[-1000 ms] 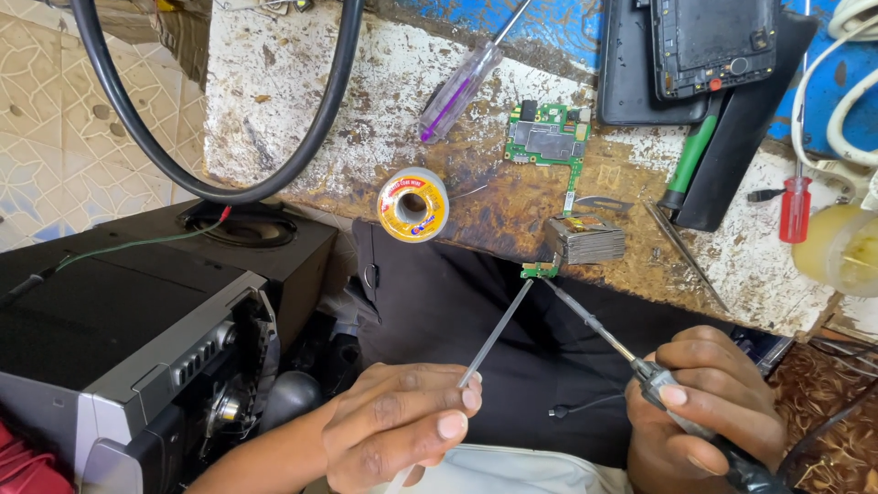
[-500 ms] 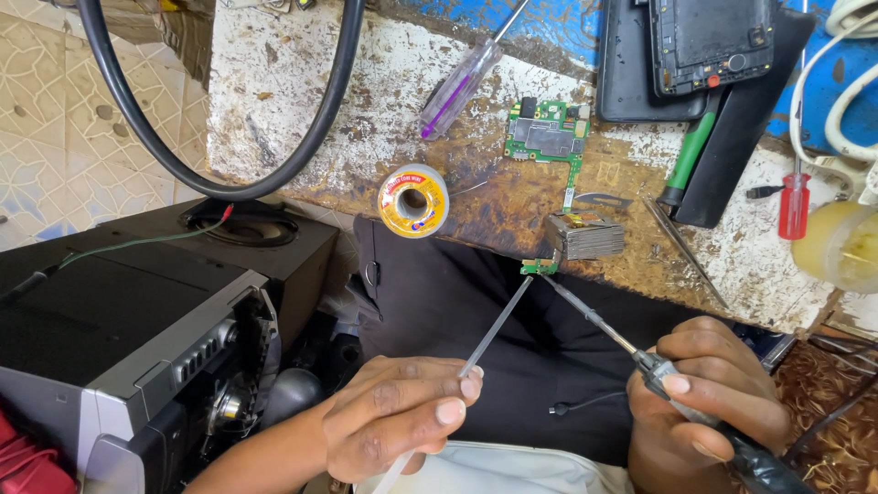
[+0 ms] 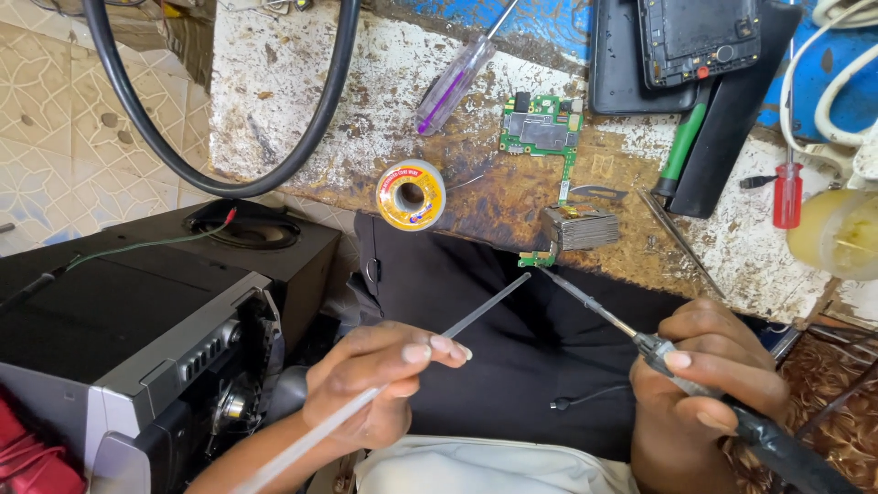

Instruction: The person uses a soldering iron and solder wire to work on a small green circuit board. They repeatedly apply the soldering iron to the board while feeding solder from a spool, then set the spool down and continue soldering.

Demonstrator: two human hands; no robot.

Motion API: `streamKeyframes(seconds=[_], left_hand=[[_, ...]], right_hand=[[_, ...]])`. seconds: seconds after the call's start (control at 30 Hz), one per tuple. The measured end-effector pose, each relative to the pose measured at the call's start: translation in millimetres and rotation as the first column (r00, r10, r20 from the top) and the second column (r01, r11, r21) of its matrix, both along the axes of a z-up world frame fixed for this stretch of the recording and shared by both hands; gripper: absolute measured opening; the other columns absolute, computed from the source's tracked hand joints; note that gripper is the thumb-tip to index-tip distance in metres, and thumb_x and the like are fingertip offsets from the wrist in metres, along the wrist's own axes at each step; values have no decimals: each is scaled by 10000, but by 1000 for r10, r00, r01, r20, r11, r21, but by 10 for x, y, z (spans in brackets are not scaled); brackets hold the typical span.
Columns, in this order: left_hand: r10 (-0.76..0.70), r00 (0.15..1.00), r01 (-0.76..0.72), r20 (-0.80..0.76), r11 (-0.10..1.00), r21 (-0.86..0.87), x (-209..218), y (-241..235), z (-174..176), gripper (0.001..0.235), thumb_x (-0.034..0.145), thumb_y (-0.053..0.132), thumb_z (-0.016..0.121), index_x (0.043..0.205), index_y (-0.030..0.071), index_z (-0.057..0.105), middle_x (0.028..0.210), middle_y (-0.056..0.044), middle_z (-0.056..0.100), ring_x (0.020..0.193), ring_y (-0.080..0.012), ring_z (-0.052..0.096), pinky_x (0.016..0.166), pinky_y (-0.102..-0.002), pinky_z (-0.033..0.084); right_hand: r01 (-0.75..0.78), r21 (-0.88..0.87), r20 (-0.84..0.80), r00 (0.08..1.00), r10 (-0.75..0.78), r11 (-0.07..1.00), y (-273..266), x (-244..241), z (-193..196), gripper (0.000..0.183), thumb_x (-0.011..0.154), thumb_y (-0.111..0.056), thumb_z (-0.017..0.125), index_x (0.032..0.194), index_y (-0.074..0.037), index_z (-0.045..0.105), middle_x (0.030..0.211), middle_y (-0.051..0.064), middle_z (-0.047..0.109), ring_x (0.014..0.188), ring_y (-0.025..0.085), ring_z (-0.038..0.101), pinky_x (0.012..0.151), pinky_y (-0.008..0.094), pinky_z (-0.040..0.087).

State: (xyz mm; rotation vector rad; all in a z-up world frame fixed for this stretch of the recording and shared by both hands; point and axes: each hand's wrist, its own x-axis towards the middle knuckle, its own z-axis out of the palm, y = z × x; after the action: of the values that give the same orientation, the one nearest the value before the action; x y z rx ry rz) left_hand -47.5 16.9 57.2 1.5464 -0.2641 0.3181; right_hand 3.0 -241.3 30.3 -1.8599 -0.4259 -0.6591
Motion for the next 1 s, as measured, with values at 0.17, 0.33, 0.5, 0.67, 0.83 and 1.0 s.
streamKeyframes(seconds=[0.17, 0.33, 0.5, 0.67, 0.83, 1.0], left_hand=[[-59, 996, 53, 73, 995, 85, 15, -27, 28, 218, 1047, 81, 636, 1241, -17, 619, 1145, -192, 713, 937, -266, 796, 805, -290, 692], [-164, 968, 139, 189, 980, 139, 36, -60, 39, 231, 1026, 58, 689, 1207, -78, 644, 1153, -212, 665, 992, -312, 799, 875, -391, 756], [-184, 977, 159, 111, 967, 198, -28, -97, 115, 287, 1032, 31, 758, 1288, 0, 630, 1232, -141, 659, 1039, -278, 802, 880, -355, 750], [-159, 974, 126, 161, 972, 199, -34, -158, 97, 425, 955, -71, 917, 1281, -2, 655, 1253, -119, 645, 1009, -231, 798, 809, -290, 740], [-95, 964, 63, 248, 989, 135, 9, -258, 117, 254, 1028, -41, 751, 1258, -53, 645, 1161, -198, 685, 943, -296, 807, 861, -328, 726], [-152, 960, 117, 236, 981, 156, -21, -233, 187, 230, 1066, -29, 710, 1282, -71, 641, 1186, -202, 668, 978, -311, 799, 880, -356, 712]], right_hand=[[80, 108, -134, 989, -65, 991, -10, -68, -54, 453, 1107, -530, 484, 938, -114, 424, 562, 55, 337, 477, 217, 338, 602, 388, 318], [47, 88, 1, 999, -47, 995, -197, -38, -282, 444, 1120, -524, 463, 939, -121, 426, 587, 46, 328, 444, 223, 291, 521, 411, 312], [123, -34, -145, 981, -127, 992, 112, -144, 112, 435, 1170, -506, 390, 1030, -93, 382, 735, 78, 330, 594, 262, 336, 679, 432, 380], [-45, -7, 25, 999, 46, 999, -473, -81, -438, 508, 1129, -546, 413, 923, -84, 460, 665, 88, 401, 544, 325, 420, 626, 485, 402], [17, 19, 28, 999, -17, 1000, -495, -98, -451, 583, 1142, -556, 396, 871, -40, 413, 681, 114, 341, 534, 299, 356, 635, 496, 293], [-73, -18, 38, 997, 73, 997, -724, -109, -511, 585, 1122, -523, 380, 846, -9, 418, 635, 145, 369, 527, 319, 379, 616, 507, 296]])
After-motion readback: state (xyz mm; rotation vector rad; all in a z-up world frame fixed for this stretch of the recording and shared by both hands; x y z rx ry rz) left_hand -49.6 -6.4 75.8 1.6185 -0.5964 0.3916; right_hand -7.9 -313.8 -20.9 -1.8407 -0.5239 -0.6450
